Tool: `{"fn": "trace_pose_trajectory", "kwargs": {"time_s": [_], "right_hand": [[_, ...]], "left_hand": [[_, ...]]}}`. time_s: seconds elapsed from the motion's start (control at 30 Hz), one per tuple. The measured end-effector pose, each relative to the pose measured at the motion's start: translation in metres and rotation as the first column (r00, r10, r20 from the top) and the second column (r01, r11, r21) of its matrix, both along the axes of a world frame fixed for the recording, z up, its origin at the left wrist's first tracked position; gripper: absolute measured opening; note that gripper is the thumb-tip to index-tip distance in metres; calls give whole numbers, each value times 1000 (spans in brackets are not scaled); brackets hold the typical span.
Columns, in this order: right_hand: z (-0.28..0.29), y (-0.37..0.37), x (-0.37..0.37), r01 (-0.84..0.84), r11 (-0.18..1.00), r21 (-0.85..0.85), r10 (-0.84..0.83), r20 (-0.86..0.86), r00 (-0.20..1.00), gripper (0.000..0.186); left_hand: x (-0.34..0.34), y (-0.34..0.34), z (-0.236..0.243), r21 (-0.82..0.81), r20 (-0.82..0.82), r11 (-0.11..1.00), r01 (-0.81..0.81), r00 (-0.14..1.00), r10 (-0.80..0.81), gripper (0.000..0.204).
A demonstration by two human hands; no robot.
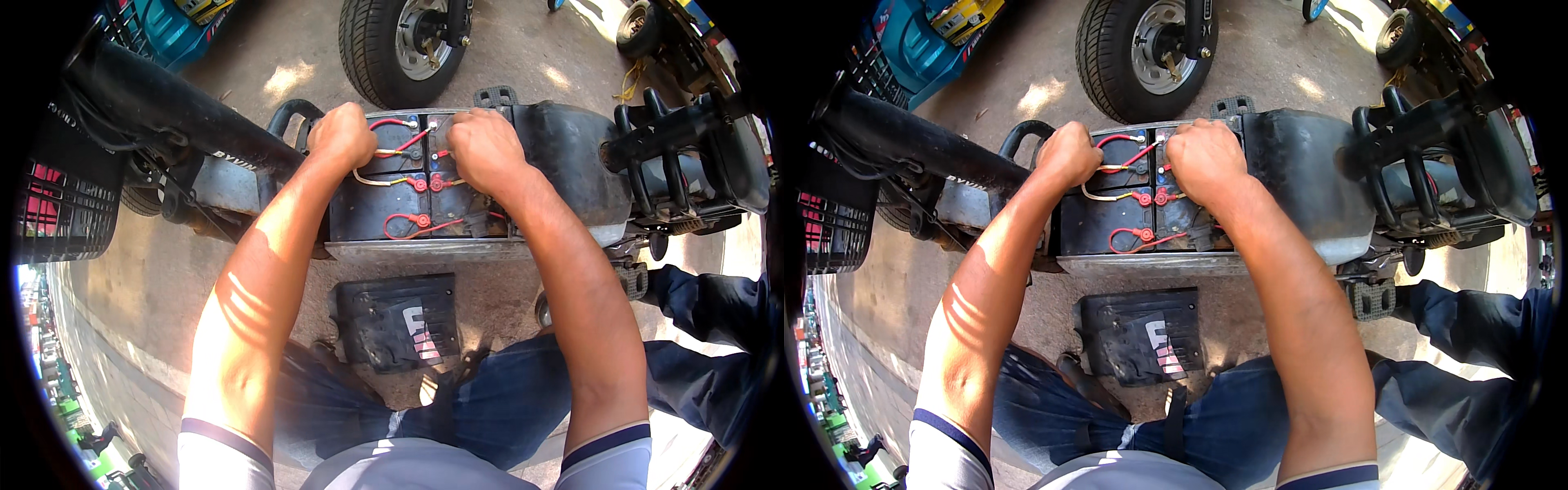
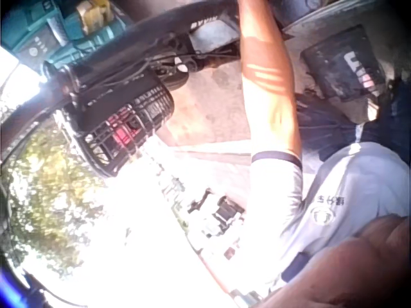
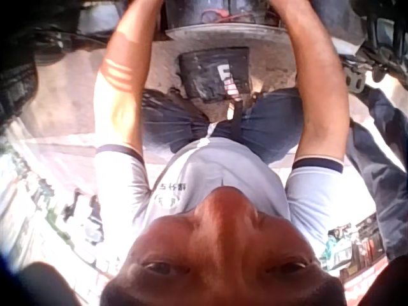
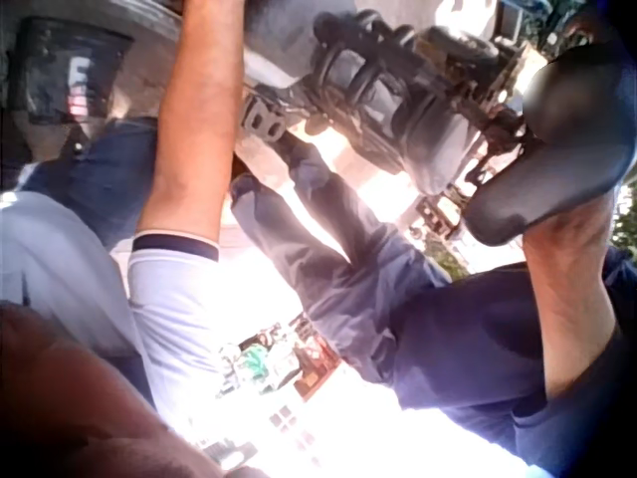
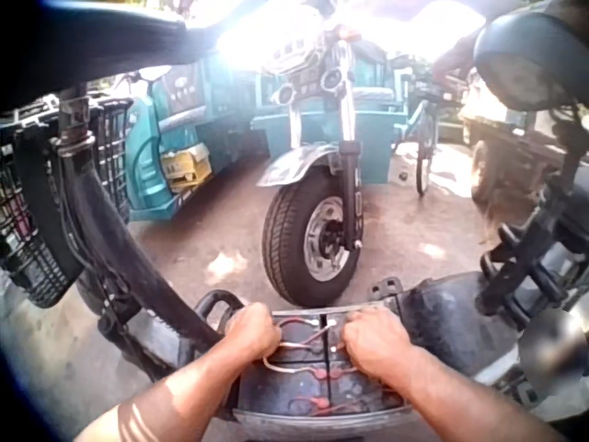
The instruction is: The person opens the seat of an electric scooter to access the battery compartment. They use a screwdriver to loosen and tighten screws on the battery terminals, connecting and adjusting red and yellow wires. The person works on the electrical connections for the duration of the clip.
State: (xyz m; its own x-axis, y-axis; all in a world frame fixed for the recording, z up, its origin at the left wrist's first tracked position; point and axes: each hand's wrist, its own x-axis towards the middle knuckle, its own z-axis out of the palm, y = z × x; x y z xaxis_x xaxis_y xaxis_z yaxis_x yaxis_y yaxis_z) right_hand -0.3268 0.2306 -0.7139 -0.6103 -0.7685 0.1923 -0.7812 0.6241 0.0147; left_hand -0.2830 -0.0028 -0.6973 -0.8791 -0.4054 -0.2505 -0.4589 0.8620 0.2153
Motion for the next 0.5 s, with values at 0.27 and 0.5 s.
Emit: {"fn": "trace_pose_trajectory", "kwargs": {"time_s": [0.27,0.5], "right_hand": [[0,3,-1,10,1000,-7,-10,11,1000,10],[0,-3,2,24,999,-40,-22,50,998,8]], "left_hand": [[0,-7,-13,-122,-249,985,121,957,-149,30],[2,-13,-16,-169,-227,971,170,952,-206,25]]}}
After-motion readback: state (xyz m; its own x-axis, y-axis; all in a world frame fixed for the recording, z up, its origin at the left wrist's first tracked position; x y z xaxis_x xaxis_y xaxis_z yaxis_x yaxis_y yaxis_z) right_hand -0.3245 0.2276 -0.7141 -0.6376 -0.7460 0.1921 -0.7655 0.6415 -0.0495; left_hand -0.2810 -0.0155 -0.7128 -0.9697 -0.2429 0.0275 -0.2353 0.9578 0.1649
